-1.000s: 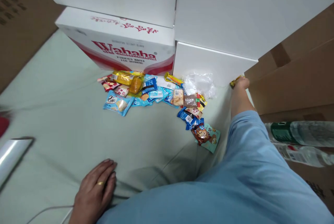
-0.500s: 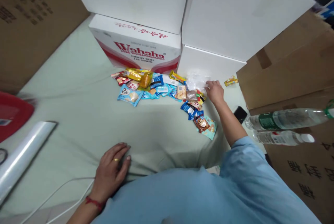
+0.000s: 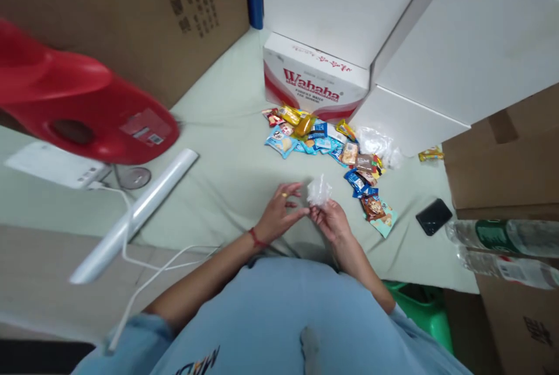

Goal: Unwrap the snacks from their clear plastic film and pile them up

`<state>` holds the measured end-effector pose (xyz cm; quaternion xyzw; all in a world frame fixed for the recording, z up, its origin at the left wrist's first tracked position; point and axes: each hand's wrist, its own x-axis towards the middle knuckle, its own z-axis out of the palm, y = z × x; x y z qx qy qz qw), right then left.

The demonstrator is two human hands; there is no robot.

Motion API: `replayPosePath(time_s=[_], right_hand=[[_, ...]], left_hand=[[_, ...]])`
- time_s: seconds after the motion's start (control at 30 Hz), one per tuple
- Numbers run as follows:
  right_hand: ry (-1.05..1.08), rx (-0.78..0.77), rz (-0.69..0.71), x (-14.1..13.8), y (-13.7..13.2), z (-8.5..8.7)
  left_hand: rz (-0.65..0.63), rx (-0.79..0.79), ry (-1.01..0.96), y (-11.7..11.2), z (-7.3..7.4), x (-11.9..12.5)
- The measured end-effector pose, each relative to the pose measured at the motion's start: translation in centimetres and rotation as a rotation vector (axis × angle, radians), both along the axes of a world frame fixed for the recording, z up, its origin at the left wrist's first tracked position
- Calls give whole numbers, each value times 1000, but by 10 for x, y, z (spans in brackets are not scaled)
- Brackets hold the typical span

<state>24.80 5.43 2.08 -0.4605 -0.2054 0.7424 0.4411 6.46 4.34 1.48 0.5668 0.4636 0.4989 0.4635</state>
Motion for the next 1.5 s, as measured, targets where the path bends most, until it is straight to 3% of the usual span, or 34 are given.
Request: replayPosePath(time_s=[0.17,0.3,0.4,0.57,0.7,0.87,0.93,1.03,1.17,1.27,1.33,1.4,1.43,1.5], right_hand=[[-128,-6,44,2,-12,7],[-558,323,-20,14,-13,15],[-713,491,140,11,-11,13],[-546,365,117,20,4,14],[-247,180,69,48,20,23],[-78,139,-274,82,40,27],[-105,124,-368,86,42,27],[-326,182,-332,72,33,25],[-631,382,-50,36,16,19],[-623,382,224,25,16,15],[-579,311,325,28,19,13],[-630,277,277,32,21,10],[-695,291,214,32,20,8],[-836,365,95,29,16,7]], left_hand=[[96,-238,-160,17,-11,9],[131,-323,-207,15,-15,9],[73,-346,-203,10,-11,8],[18,-367,-259,9,-5,-6],[-23,-461,-488,11,-4,-17],[50,-585,-716,14,-6,-18],[103,-579,-684,15,-9,-16],[167,-503,-530,12,-12,-8],[83,-375,-302,8,-5,0],[-31,-310,-224,12,1,-6],[98,-263,-143,17,3,-17],[290,-260,-64,20,3,-26],[317,-299,-52,19,3,-27],[207,-448,-115,15,5,-23]])
